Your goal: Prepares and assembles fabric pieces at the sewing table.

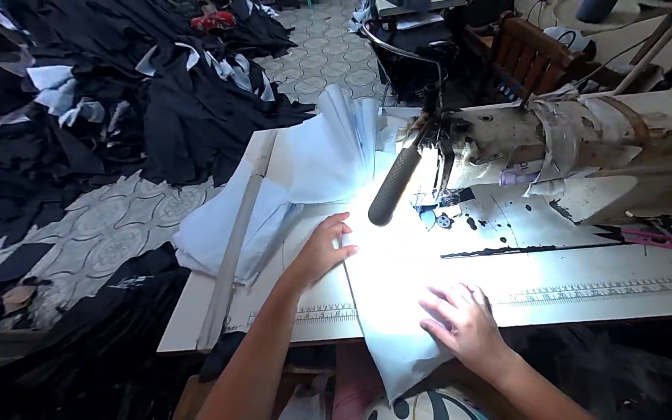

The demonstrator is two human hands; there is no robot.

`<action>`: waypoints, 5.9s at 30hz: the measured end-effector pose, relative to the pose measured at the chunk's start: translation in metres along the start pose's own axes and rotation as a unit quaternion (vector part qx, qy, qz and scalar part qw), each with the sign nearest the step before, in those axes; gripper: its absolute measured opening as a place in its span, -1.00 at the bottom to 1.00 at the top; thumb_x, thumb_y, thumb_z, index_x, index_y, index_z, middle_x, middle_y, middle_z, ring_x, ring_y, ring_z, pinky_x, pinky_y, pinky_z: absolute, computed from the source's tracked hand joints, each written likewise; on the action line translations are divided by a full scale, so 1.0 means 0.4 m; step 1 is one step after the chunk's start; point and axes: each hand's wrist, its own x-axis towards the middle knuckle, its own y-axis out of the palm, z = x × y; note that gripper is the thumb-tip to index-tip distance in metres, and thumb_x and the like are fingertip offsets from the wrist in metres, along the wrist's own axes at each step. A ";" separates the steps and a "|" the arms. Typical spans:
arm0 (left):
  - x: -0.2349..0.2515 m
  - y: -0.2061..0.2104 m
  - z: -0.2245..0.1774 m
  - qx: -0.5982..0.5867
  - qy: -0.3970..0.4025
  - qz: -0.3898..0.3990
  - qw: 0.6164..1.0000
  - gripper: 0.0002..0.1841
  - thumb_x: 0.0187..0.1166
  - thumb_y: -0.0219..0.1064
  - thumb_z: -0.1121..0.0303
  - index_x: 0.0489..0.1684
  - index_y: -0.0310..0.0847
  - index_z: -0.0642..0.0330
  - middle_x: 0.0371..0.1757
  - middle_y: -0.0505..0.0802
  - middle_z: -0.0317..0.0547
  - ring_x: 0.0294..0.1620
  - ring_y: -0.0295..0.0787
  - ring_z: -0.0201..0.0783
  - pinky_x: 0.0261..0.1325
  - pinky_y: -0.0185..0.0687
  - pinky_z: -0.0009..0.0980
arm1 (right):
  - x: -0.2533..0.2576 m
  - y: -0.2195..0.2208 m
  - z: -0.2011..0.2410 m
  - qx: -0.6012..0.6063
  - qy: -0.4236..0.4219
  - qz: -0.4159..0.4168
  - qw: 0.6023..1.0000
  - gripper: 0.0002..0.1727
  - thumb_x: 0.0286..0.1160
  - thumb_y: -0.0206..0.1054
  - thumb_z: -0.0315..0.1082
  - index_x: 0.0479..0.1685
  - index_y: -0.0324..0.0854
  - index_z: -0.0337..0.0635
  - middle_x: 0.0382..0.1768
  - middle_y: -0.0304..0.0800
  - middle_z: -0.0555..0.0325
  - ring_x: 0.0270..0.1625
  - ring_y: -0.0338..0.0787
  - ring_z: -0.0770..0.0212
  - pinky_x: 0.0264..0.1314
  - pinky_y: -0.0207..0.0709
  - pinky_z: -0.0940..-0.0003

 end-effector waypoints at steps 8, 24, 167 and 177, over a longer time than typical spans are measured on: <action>-0.117 -0.004 0.072 0.159 0.100 -0.082 0.979 -0.69 0.43 0.13 0.57 -0.33 0.89 0.15 0.51 0.61 0.46 0.66 0.27 0.57 0.62 0.04 0.48 | -0.008 0.019 -0.004 -0.049 -0.001 -0.032 0.998 -0.71 0.39 0.29 -0.09 -0.11 0.94 0.25 0.08 0.94 0.08 0.21 0.86 -0.16 0.34 0.50 -0.33; -0.094 0.228 -0.022 0.229 0.145 0.094 0.958 -0.30 0.78 -0.12 -0.17 0.76 0.35 0.10 0.78 0.33 0.31 0.85 0.03 0.33 0.76 -0.25 0.41 | -0.613 -0.529 -0.360 0.069 0.663 0.189 0.721 -0.61 0.75 0.24 -0.26 0.28 0.61 -0.45 0.11 0.77 -0.33 0.12 0.79 -0.12 0.32 0.57 -0.09; 0.159 0.194 -0.188 0.060 -0.072 0.025 0.995 -0.67 0.58 0.37 0.27 0.04 0.64 0.42 -0.14 0.77 0.09 0.00 0.68 -0.03 0.29 0.44 0.02 | 0.327 -0.201 -0.236 0.028 0.314 0.287 0.905 -0.69 0.59 0.35 -0.39 0.17 0.65 -0.45 -0.04 0.76 -0.25 0.04 0.73 -0.04 0.22 0.51 -0.02; 0.175 0.196 -0.219 -0.007 -0.099 0.043 0.994 -0.75 0.66 0.29 0.44 0.01 0.57 0.57 -0.23 0.69 0.02 -0.22 0.54 -0.35 -0.02 0.47 -0.44 | 0.307 -0.179 -0.280 0.055 0.317 0.234 0.918 -0.75 0.52 0.40 -0.38 0.01 0.70 -0.42 -0.11 0.77 -0.20 -0.04 0.73 -0.05 0.11 0.50 -0.09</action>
